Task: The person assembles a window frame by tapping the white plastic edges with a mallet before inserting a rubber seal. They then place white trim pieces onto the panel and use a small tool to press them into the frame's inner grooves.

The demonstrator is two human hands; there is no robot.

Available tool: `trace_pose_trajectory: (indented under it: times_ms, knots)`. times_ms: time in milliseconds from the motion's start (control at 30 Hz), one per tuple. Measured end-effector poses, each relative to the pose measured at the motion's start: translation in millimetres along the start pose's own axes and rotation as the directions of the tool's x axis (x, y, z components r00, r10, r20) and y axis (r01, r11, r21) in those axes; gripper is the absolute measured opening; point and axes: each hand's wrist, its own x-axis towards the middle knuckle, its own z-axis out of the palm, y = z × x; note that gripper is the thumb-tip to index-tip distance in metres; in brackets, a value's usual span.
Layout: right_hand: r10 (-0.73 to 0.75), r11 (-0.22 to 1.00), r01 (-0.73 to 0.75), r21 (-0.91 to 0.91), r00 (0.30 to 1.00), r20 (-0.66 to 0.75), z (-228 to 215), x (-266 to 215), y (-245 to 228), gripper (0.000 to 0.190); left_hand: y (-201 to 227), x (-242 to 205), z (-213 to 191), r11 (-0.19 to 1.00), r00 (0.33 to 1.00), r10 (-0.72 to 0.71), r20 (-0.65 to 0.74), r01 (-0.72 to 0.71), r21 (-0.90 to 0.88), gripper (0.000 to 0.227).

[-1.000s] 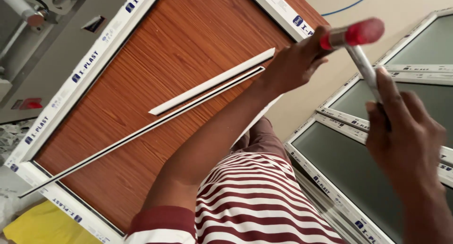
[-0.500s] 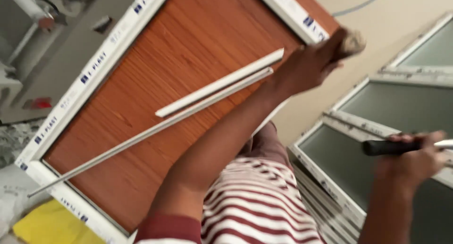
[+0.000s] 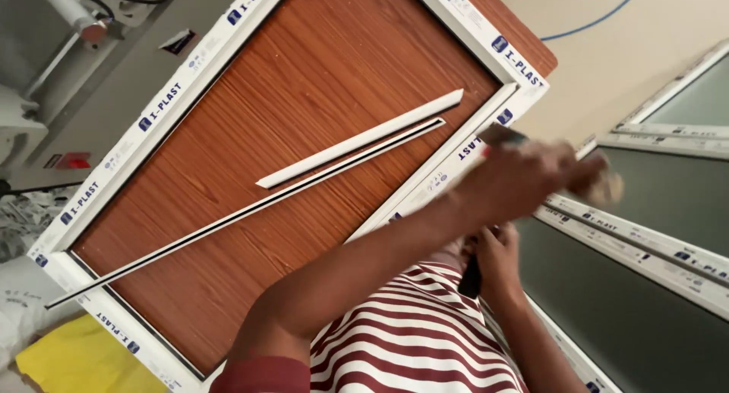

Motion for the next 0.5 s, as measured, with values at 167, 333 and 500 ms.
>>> trace_pose_trajectory:
  times_ms: [167,333,500]
  knots:
    - [-0.249,0.922,0.229,-0.312,0.968,-0.024,-40.2,11.7,-2.9,0.040,47.1,-7.8,-27.7,0.998,0.997,0.053,-0.049,-0.055,-0.036,0.036]
    - [-0.437,0.628,0.297,-0.719,0.899,-0.010,-66.8,27.2,15.4,0.046,59.5,-21.3,-22.0,0.967,0.999,-0.037,0.029,0.043,-0.250,0.046]
    - [-0.578,0.781,0.558,-0.279,0.816,0.014,-63.4,52.7,57.5,0.048,41.8,-51.6,-45.8,0.845,0.973,-0.182,0.140,0.228,-0.484,0.051]
